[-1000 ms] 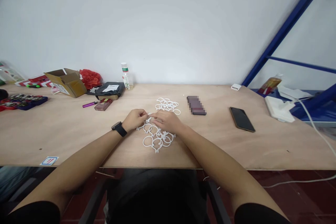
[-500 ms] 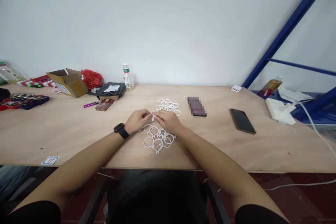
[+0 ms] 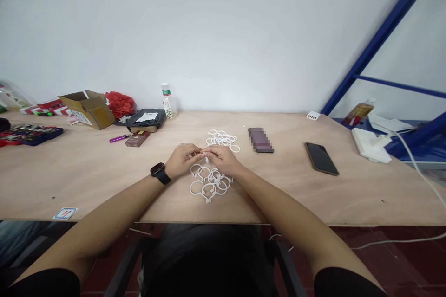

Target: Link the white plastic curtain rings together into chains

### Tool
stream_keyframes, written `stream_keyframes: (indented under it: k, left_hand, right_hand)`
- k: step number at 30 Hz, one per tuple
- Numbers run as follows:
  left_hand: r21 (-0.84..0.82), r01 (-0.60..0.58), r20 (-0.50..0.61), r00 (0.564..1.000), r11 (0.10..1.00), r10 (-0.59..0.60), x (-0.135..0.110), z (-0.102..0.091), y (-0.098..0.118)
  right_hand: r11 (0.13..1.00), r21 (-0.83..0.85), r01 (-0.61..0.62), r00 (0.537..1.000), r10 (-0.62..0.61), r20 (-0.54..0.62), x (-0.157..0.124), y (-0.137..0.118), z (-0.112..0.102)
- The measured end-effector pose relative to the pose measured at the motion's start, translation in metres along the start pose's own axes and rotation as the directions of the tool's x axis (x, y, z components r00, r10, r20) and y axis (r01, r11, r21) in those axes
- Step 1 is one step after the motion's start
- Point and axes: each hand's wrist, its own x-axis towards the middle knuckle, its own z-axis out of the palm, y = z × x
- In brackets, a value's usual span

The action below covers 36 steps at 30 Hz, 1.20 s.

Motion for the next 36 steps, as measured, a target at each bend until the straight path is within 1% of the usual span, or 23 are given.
stream_keyframes:
  k: [3, 6, 8, 10, 11, 12, 14, 17, 19, 20, 22, 24, 26, 28, 30, 33, 36]
  left_hand:
    - [0.02, -0.001, 0.006, 1.0, 1.0, 0.001, 0.0, 0.001, 0.001]
    - [0.039, 0.002, 0.029, 1.0, 0.999, -0.003, 0.003, 0.0, -0.003]
    - [0.044, 0.006, 0.032, 0.999, 0.999, -0.008, 0.004, -0.003, -0.01]
    - [0.08, 0.036, -0.003, 0.999, 0.996, -0.036, 0.004, -0.009, -0.019]
    - [0.097, 0.062, -0.003, 0.998, 0.993, -0.062, 0.003, -0.013, -0.024]
    - [0.107, 0.081, 0.024, 0.996, 0.991, -0.084, 0.002, -0.016, -0.029]
    - [0.115, 0.077, 0.142, 0.986, 0.99, -0.093, -0.001, -0.022, -0.039]
    - [0.108, 0.049, 0.282, 0.956, 0.993, -0.078, -0.005, -0.025, -0.048]
    - [0.082, 0.054, 0.329, 0.941, 0.995, -0.078, -0.006, -0.023, -0.049]
    - [0.07, 0.062, 0.344, 0.935, 0.996, -0.082, -0.006, -0.022, -0.049]
    - [0.073, 0.088, 0.353, 0.93, 0.993, -0.108, -0.005, -0.019, -0.047]
    - [0.096, 0.147, 0.314, 0.934, 0.984, -0.17, -0.004, -0.017, -0.045]
    - [0.077, 0.239, 0.229, 0.941, 0.968, -0.251, -0.003, -0.015, -0.044]
    - [-0.004, 0.327, 0.136, 0.936, 0.945, -0.324, -0.002, -0.011, -0.042]
    - [-0.09, 0.381, 0.059, 0.924, 0.92, -0.377, -0.002, -0.005, -0.038]
    - [-0.128, 0.391, -0.029, 0.917, 0.912, -0.397, -0.001, 0.004, -0.028]
    - [-0.059, 0.338, -0.062, 0.938, 0.939, -0.342, -0.001, 0.008, -0.015]
  right_hand:
    - [1.0, 0.013, -0.025, 1.0, 0.025, 0.004, 0.001, 0.0, 0.002]
    - [0.999, -0.035, 0.0, 0.999, -0.001, -0.033, 0.001, 0.0, 0.007]
    - [0.99, -0.133, 0.053, 0.994, -0.065, -0.084, 0.001, 0.001, 0.007]
    - [0.959, -0.264, 0.098, 0.984, -0.133, -0.118, 0.002, 0.005, 0.004]
    - [0.94, -0.327, 0.102, 0.98, -0.151, -0.128, 0.002, 0.009, 0.001]
    - [0.92, -0.38, 0.092, 0.979, -0.154, -0.135, 0.003, 0.013, -0.003]
    - [0.891, -0.454, 0.026, 0.982, -0.109, -0.156, 0.004, 0.025, -0.012]
    - [0.861, -0.496, -0.112, 0.986, 0.032, -0.166, 0.004, 0.043, -0.023]
    - [0.855, -0.488, -0.173, 0.98, 0.101, -0.17, 0.004, 0.049, -0.026]
    - [0.86, -0.477, -0.179, 0.98, 0.112, -0.166, 0.004, 0.05, -0.026]
    - [0.884, -0.446, -0.141, 0.986, 0.086, -0.141, 0.003, 0.047, -0.023]
    - [0.91, -0.41, -0.056, 0.995, 0.015, -0.103, 0.002, 0.039, -0.018]
    - [0.924, -0.38, 0.033, 0.996, -0.063, -0.066, 0.001, 0.029, -0.012]
    - [0.927, -0.361, 0.102, 0.992, -0.121, -0.029, 0.0, 0.019, -0.006]
    - [0.926, -0.351, 0.141, 0.988, -0.153, -0.006, -0.001, 0.011, 0.0]
    - [0.928, -0.334, 0.165, 0.983, -0.183, -0.023, -0.002, 0.005, 0.006]
    - [0.935, -0.318, 0.159, 0.976, -0.197, -0.093, -0.002, 0.004, 0.009]
